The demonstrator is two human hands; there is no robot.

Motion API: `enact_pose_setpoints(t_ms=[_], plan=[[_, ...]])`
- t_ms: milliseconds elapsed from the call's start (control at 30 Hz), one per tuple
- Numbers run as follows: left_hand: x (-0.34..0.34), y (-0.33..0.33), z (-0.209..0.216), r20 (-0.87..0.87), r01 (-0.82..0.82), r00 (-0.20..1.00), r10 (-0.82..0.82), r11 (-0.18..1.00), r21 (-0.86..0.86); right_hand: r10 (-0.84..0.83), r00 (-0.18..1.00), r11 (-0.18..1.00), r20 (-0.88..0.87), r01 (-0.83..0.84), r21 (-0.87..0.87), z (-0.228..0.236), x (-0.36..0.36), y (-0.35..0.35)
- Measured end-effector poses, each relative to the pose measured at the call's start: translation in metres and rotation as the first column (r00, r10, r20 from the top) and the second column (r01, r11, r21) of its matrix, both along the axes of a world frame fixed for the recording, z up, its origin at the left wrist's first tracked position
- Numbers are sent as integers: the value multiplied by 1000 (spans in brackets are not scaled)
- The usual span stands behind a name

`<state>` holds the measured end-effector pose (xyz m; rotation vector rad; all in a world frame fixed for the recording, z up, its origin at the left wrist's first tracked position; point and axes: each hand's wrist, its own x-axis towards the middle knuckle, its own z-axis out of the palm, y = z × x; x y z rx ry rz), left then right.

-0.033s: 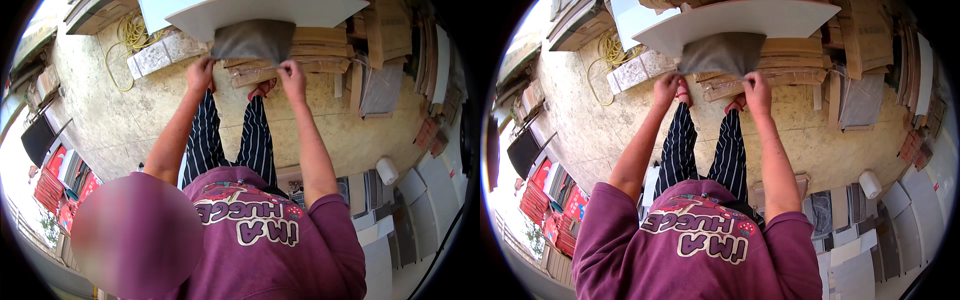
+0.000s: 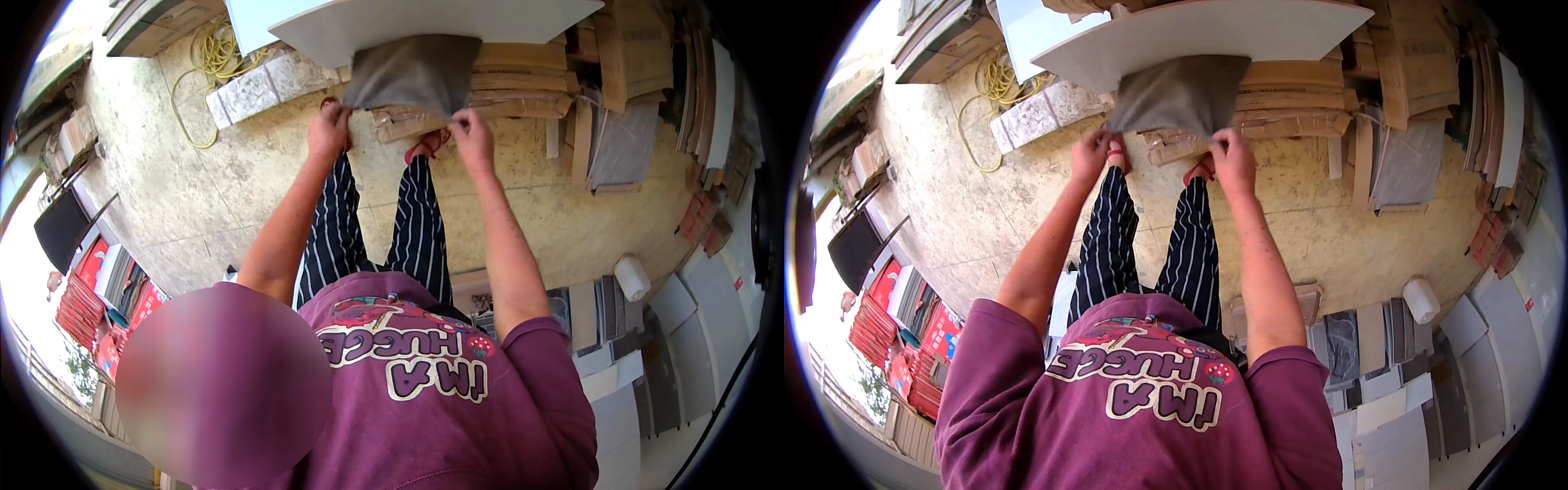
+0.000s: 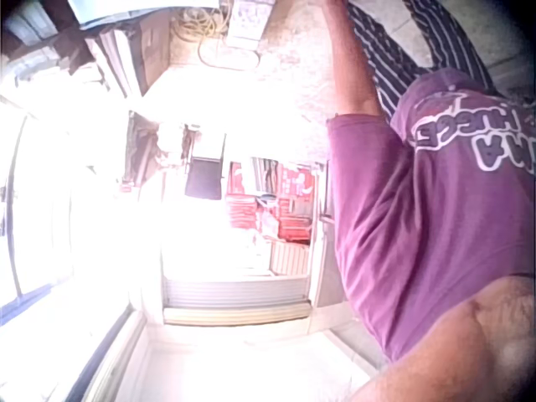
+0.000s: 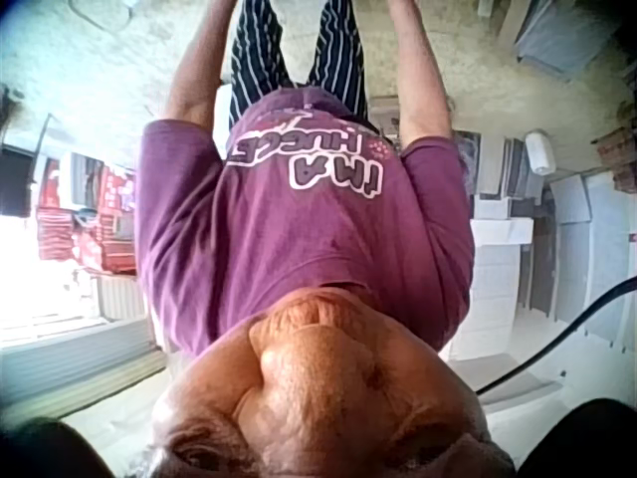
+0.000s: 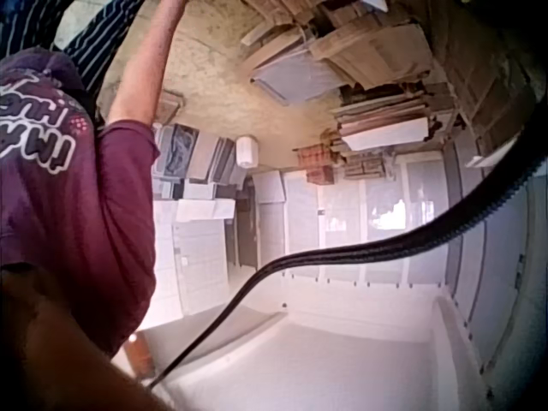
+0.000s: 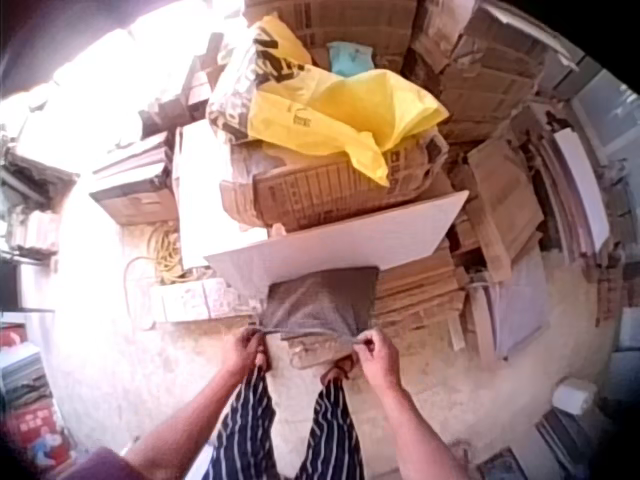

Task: The person handles a sample book of stone-like paint finishes and several thin gray tile slabs, picking them up from stacks and turning the pages of the book to compare different materials.

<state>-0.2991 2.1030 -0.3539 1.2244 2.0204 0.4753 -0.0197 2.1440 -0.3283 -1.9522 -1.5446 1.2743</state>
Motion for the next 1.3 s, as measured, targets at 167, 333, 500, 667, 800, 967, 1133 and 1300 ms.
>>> enact_pose_setpoints(t_ms=[167, 333, 500, 667, 800, 967, 1133, 1300], plan=[[6, -104, -3, -37, 141, 983, -177, 877, -460, 166, 985, 872, 42, -127, -473, -36, 12, -114], [-8, -128, 18, 27, 96, 995, -95, 858, -504, 35, 987, 728, -154, -131, -673, -32, 13, -173], [-4, -69, 20, 43, 262, 962, -270, 862, -433, -166, 967, 769, -194, 4, -639, -38, 28, -164], [54, 28, 12, -2, 526, 847, -531, 839, -138, -316, 943, 850, -104, 233, -473, -34, 60, -116], [132, 103, 13, -59, 586, 802, -594, 802, -114, -518, 849, 820, -101, 459, -342, -33, 113, -78], [232, 170, 32, -76, 638, 770, -633, 764, 95, -712, 622, 686, -327, 715, -132, -7, 189, -37], [300, 211, 56, 10, 638, 755, -656, 737, 223, -711, 581, 608, -395, 791, 68, 23, 241, -21], [312, 211, 46, -64, 699, 711, -700, 696, 162, -738, 585, 606, -337, 794, 50, -9, 242, -33]])
